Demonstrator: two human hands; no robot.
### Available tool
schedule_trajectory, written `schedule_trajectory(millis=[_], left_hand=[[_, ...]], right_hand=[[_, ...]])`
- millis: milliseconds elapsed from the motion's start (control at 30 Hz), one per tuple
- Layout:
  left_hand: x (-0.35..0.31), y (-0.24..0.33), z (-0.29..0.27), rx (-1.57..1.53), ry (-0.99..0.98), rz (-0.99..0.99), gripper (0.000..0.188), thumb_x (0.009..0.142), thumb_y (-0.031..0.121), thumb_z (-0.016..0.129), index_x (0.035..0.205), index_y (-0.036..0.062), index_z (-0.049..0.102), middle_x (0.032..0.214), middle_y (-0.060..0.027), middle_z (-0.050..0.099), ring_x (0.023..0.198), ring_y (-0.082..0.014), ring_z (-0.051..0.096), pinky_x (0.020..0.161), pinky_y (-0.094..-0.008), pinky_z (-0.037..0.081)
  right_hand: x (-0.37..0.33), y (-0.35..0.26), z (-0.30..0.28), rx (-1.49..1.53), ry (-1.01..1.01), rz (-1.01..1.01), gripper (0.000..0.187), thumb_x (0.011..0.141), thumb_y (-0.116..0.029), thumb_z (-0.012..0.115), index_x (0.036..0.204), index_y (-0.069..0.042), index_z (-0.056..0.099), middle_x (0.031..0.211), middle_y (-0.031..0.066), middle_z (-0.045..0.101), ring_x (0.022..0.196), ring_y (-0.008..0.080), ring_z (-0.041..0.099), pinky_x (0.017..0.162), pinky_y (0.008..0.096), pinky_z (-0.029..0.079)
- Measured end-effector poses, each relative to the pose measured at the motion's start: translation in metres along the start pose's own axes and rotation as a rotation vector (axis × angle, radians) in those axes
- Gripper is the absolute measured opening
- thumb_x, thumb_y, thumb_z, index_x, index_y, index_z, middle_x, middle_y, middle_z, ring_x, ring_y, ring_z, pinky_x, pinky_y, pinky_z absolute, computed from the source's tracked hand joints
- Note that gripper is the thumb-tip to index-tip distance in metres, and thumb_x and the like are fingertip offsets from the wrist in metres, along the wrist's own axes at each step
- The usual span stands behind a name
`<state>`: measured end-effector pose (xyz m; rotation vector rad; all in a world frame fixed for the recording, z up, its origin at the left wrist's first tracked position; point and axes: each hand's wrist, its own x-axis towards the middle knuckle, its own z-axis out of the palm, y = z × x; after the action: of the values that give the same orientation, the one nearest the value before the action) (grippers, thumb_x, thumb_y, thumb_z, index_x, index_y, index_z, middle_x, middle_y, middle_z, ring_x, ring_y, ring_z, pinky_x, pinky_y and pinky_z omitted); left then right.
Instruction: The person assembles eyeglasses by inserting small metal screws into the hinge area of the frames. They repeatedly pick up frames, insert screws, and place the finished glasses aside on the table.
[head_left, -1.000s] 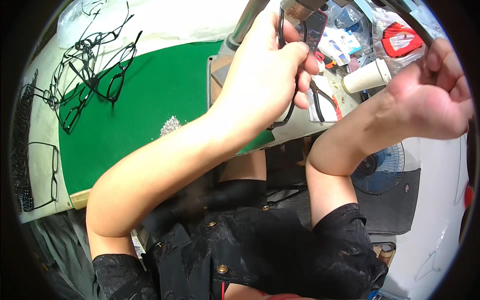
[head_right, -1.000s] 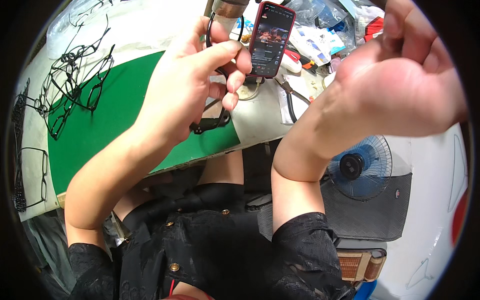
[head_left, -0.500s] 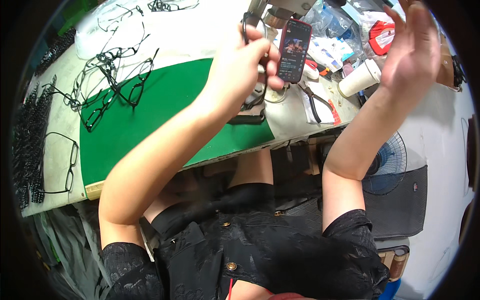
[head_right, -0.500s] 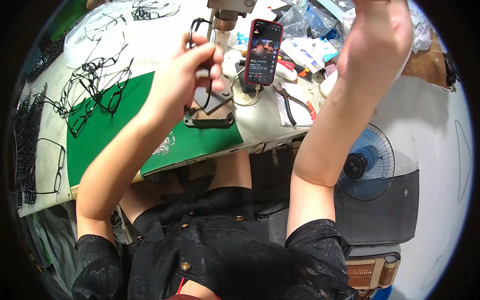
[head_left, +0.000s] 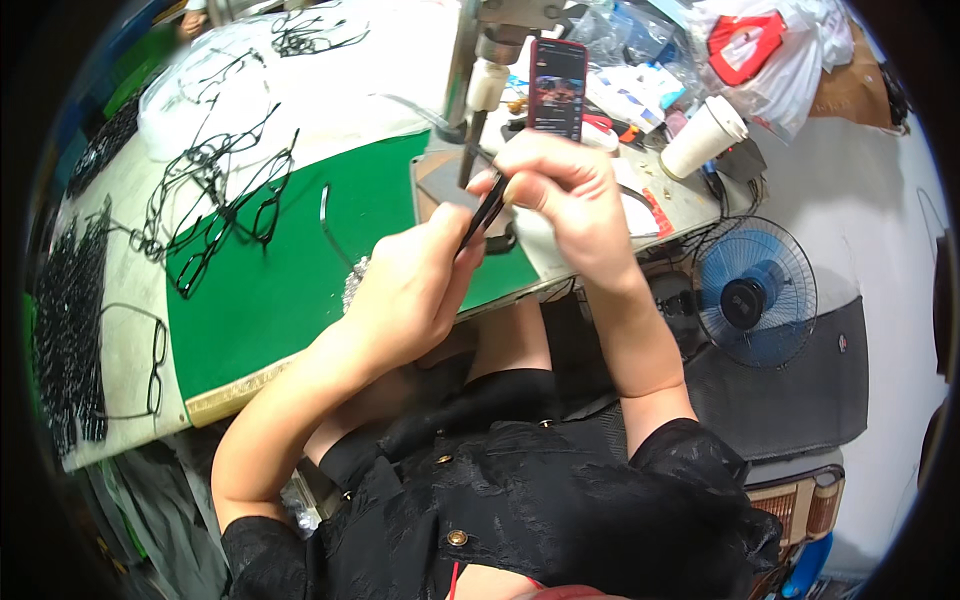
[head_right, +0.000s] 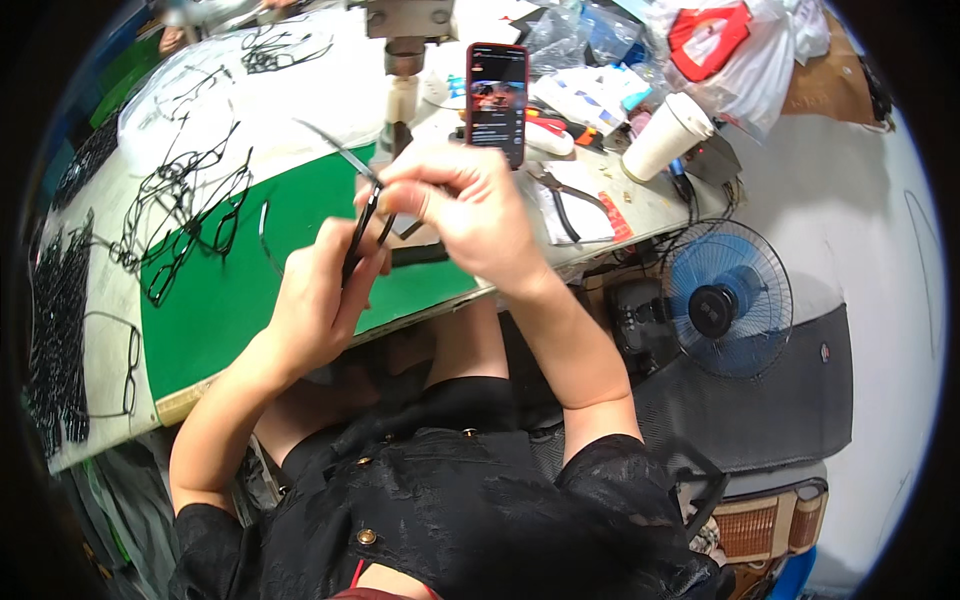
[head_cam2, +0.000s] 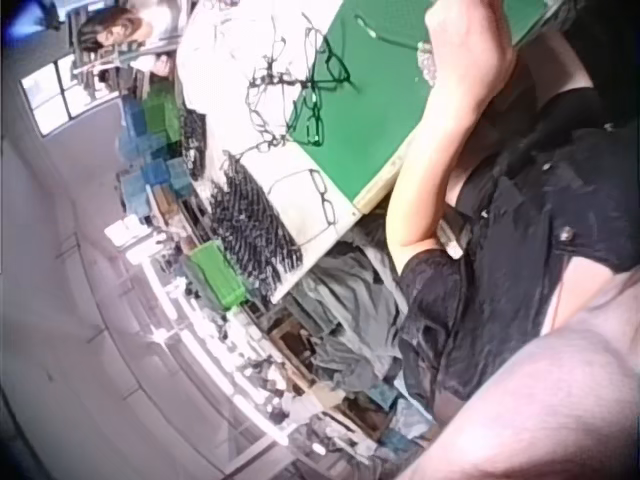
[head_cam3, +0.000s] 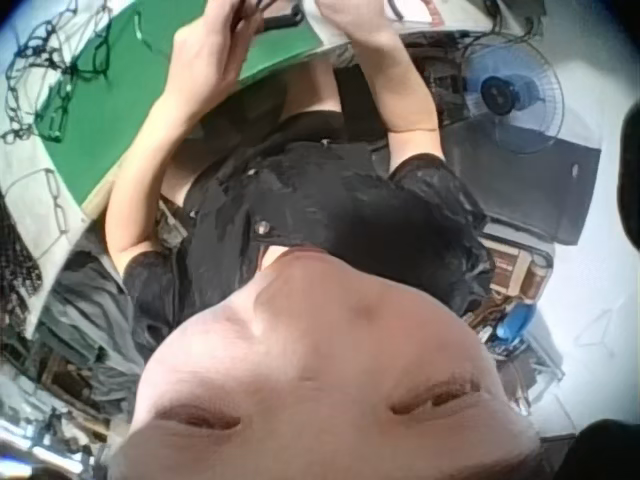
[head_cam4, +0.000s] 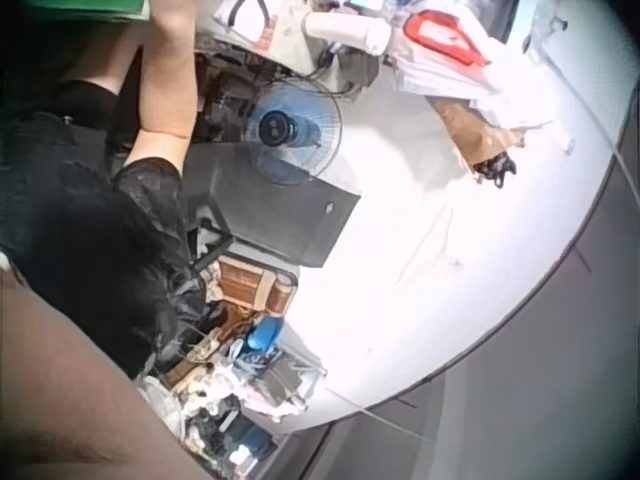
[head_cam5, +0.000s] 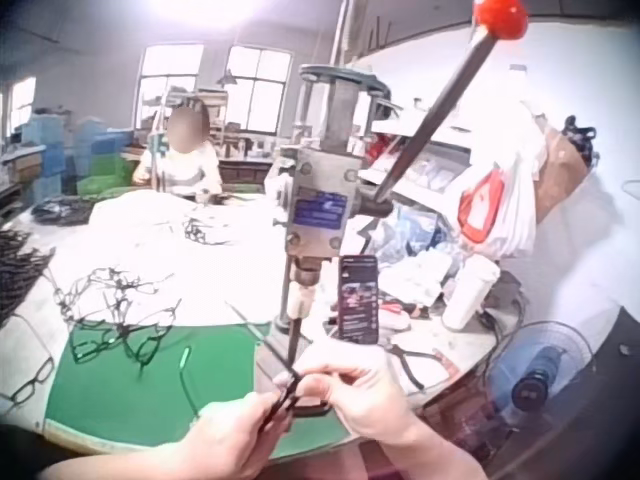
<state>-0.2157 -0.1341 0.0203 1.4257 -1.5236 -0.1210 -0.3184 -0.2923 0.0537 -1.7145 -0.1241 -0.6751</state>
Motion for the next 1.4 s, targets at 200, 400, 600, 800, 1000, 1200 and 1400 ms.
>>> schedule_trajectory(millis=[200,400,600,800,1000,1200,1400], left_hand=[[-0.007,0.005,0.014,0.101,-0.125,0.019,0.014,0.087,-0.004,0.054,0.099,-0.0010,0.048,0.081,-0.0151,0.062,0.062,-0.0304,0.061,0.057,-0.0356,0.048],[0.003,0.018,0.013,-0.239,-0.066,-0.281,0.014,0.094,-0.002,0.045,0.106,0.0004,0.039,0.079,-0.0103,0.058,0.057,-0.0104,0.051,0.050,-0.0226,0.044],[0.000,0.012,-0.009,-0.506,0.147,-0.329,0.016,0.096,0.000,0.038,0.111,0.0028,0.035,0.085,-0.0127,0.052,0.053,-0.0087,0.047,0.046,-0.0181,0.042],[0.006,0.009,-0.005,-0.587,0.165,-0.437,0.017,0.097,0.006,0.040,0.113,0.0035,0.036,0.083,-0.0110,0.053,0.051,-0.0092,0.046,0.045,-0.0188,0.042],[0.034,0.005,-0.005,-0.774,0.197,-0.557,0.022,0.099,0.014,0.044,0.116,0.0038,0.036,0.084,-0.0090,0.054,0.059,-0.0094,0.049,0.047,-0.0221,0.046],[0.069,0.008,-0.010,-1.030,0.322,-0.616,0.026,0.094,0.011,0.049,0.117,0.0022,0.041,0.089,-0.0096,0.055,0.064,-0.0115,0.051,0.047,-0.0230,0.045],[0.081,0.001,-0.007,-1.054,0.300,-0.540,0.017,0.093,0.013,0.052,0.105,0.0029,0.044,0.083,-0.0080,0.057,0.065,-0.0103,0.053,0.053,-0.0222,0.049]], right_hand=[[-0.037,0.023,-0.017,-0.002,-0.028,-0.004,0.011,0.085,-0.004,0.064,0.091,0.004,0.069,0.084,0.0068,0.063,0.078,0.0133,0.060,0.073,0.0253,0.048],[-0.025,0.027,-0.035,-0.044,0.026,0.021,0.016,0.091,-0.007,0.057,0.101,0.001,0.067,0.088,0.0080,0.064,0.085,0.0170,0.061,0.079,0.0282,0.048],[-0.024,0.089,-0.111,-1.185,0.111,-0.363,0.027,0.073,-0.009,0.069,0.100,-0.009,0.063,0.110,0.0020,0.065,0.108,0.0273,0.053,0.087,0.0415,0.041],[-0.020,0.106,-0.144,-1.271,0.035,-0.334,0.039,0.070,-0.012,0.073,0.108,-0.011,0.062,0.121,0.0025,0.062,0.113,0.0282,0.051,0.091,0.0427,0.037],[0.009,0.091,-0.150,-1.224,0.427,-0.427,0.028,0.082,-0.024,0.068,0.103,-0.007,0.061,0.110,0.0095,0.061,0.099,0.0301,0.052,0.088,0.0406,0.037],[0.002,0.066,-0.120,-1.063,0.394,-0.391,0.018,0.079,-0.010,0.067,0.096,-0.007,0.061,0.095,0.0083,0.061,0.091,0.0280,0.051,0.085,0.0380,0.037],[0.000,0.039,-0.093,-0.991,0.373,-0.363,0.013,0.081,-0.010,0.066,0.092,-0.005,0.063,0.097,0.0075,0.059,0.096,0.0253,0.051,0.087,0.0354,0.038]])
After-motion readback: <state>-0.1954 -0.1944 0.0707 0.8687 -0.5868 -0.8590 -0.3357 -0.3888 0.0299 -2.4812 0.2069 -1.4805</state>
